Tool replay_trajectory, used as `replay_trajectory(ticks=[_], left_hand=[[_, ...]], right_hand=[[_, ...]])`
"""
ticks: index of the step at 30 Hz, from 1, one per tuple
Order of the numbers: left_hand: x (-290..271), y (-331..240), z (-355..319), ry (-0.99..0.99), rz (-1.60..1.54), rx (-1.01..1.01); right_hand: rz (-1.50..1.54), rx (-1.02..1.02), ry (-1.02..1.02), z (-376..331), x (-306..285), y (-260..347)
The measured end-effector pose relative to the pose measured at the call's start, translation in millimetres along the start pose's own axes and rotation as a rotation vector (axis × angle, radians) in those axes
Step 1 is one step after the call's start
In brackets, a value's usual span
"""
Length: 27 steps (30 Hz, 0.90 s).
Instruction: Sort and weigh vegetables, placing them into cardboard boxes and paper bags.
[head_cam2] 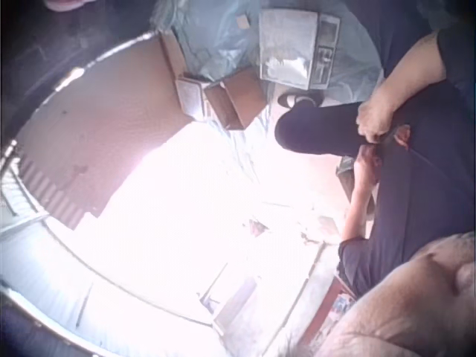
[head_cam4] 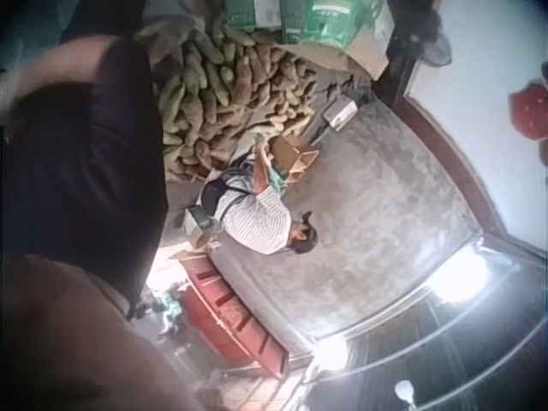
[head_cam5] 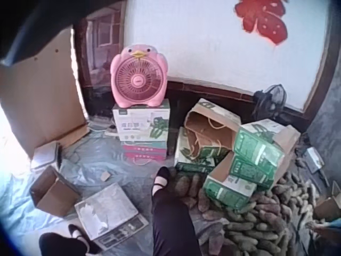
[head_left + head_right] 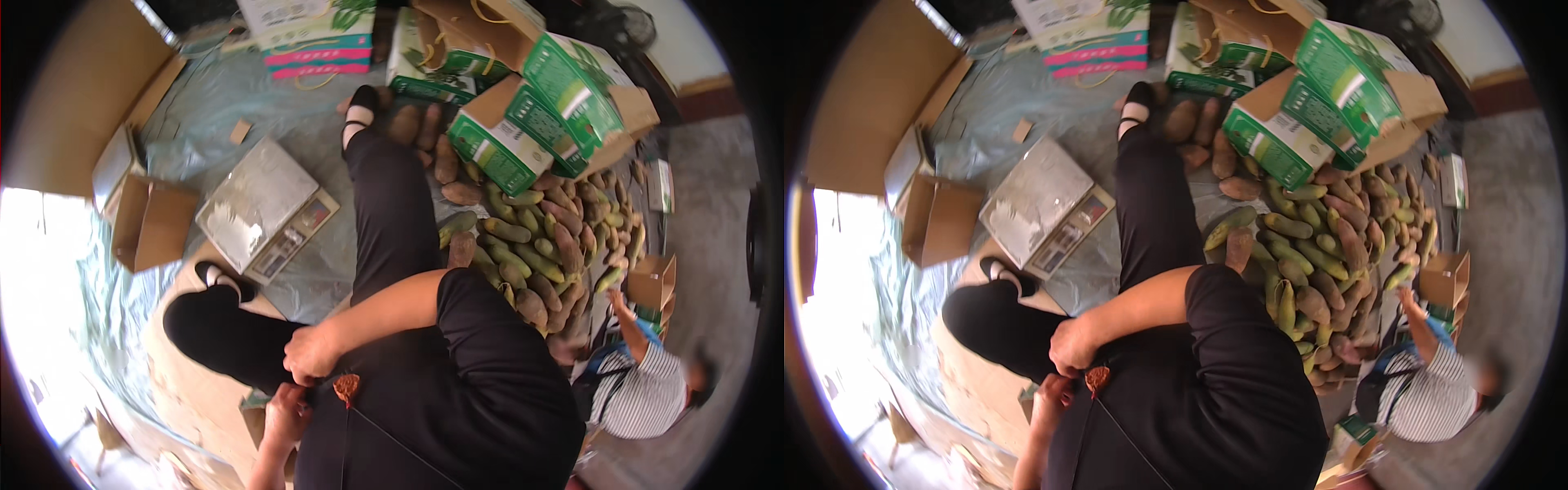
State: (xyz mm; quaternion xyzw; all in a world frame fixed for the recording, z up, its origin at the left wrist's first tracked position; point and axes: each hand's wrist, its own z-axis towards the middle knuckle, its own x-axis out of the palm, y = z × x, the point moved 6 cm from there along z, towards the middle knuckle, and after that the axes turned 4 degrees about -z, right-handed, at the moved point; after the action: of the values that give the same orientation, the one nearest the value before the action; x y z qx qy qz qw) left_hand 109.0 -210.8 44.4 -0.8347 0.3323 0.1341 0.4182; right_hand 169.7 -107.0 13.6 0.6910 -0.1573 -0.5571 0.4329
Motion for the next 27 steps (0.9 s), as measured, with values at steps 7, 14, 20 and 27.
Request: replay_trajectory(ticks=[7, 14, 20, 27], left_hand=[[-26, -18, 42, 0.303, -0.009, -0.128], [-101, -77, 124, 0.011, 0.01, 0.253], [-143, -67, 205, -0.25, -0.021, 0.351], [-134, -13, 246, -0.328, -0.055, 0.275]], right_hand=[[0.09, -0.009, -0.053, -12, -3, -22], [-0.161, 0.399, -1.136, -203, -180, -25], [-0.38, 0.766, -2.402, -456, -204, 47], [-0.206, 0.615, -3.035, -706, -113, 79]])
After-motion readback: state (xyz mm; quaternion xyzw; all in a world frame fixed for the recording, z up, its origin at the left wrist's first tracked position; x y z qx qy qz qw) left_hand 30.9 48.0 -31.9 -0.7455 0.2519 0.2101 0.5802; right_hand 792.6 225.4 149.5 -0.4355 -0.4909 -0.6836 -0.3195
